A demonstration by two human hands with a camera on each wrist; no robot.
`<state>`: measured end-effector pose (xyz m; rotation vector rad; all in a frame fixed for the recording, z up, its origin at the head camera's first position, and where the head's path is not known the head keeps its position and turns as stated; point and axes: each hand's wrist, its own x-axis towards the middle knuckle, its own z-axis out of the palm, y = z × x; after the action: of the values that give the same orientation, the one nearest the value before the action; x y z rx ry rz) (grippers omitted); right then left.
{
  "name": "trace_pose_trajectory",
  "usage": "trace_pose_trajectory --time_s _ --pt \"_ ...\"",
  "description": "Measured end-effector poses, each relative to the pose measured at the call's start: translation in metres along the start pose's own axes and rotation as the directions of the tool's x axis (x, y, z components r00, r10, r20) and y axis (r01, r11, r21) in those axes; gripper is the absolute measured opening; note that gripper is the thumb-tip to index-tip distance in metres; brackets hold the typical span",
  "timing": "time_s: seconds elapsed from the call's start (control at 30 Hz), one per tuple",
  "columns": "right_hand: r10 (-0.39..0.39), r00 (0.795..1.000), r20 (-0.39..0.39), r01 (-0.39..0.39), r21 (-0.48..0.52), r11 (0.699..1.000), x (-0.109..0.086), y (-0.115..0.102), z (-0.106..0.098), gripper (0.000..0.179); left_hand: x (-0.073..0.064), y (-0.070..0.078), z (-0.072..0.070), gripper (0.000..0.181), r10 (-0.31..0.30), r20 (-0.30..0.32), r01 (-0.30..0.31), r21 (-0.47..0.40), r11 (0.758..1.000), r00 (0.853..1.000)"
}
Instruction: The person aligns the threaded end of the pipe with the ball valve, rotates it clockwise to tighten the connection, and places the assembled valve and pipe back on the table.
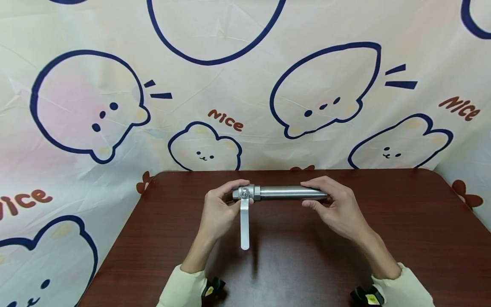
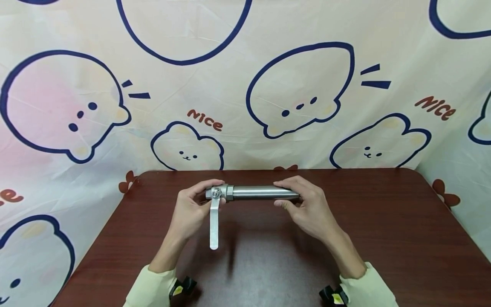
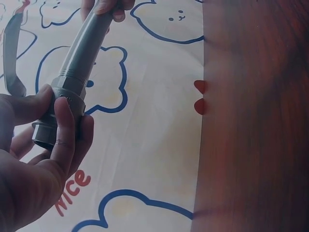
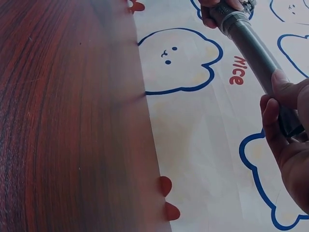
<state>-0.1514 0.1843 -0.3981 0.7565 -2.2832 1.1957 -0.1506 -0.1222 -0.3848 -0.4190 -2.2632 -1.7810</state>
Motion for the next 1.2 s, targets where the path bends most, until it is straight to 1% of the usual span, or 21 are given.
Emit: trace_pose_trajectory --time_s 0.17,0.47,0.83,0.97,1.2 --pt "-0.018 1.0 0.0 0.018 0.014 1.0 0.0 0.0018 0.0005 0.051 -0.0002 0.0005 -0.0001 0.042 0.013 -0.004 -0.013 0.007 1.0 1.0" --pt "-0.008 1.0 -0.001 0.008 0.026 1.0 -0.0003 0.0018 0.0013 0.052 -0.0003 0.0012 -0.0006 0.042 0.024 0.0 -0.024 0.004 1.0 1.0" --pt "0.027 0.999 0.022 -0.028 0.027 0.999 0.0006 -0.0003 -0.0011 0.051 -0.0005 0.002 -0.0015 0.042 0.055 0.005 -0.055 0.002 0.998 0.998" --pt "0.039 0.999 0.028 -0.04 0.021 0.999 0.0007 -0.0024 -0.0021 0.05 -0.0008 0.0028 -0.0019 0.043 0.058 0.01 -0.058 0.005 0.998 0.998" --pt "0.085 0.995 0.047 -0.086 0.008 0.996 0.0 -0.0042 -0.0028 0.046 -0.0009 0.0033 -0.0026 0.045 0.056 0.008 -0.056 0.017 0.998 0.998"
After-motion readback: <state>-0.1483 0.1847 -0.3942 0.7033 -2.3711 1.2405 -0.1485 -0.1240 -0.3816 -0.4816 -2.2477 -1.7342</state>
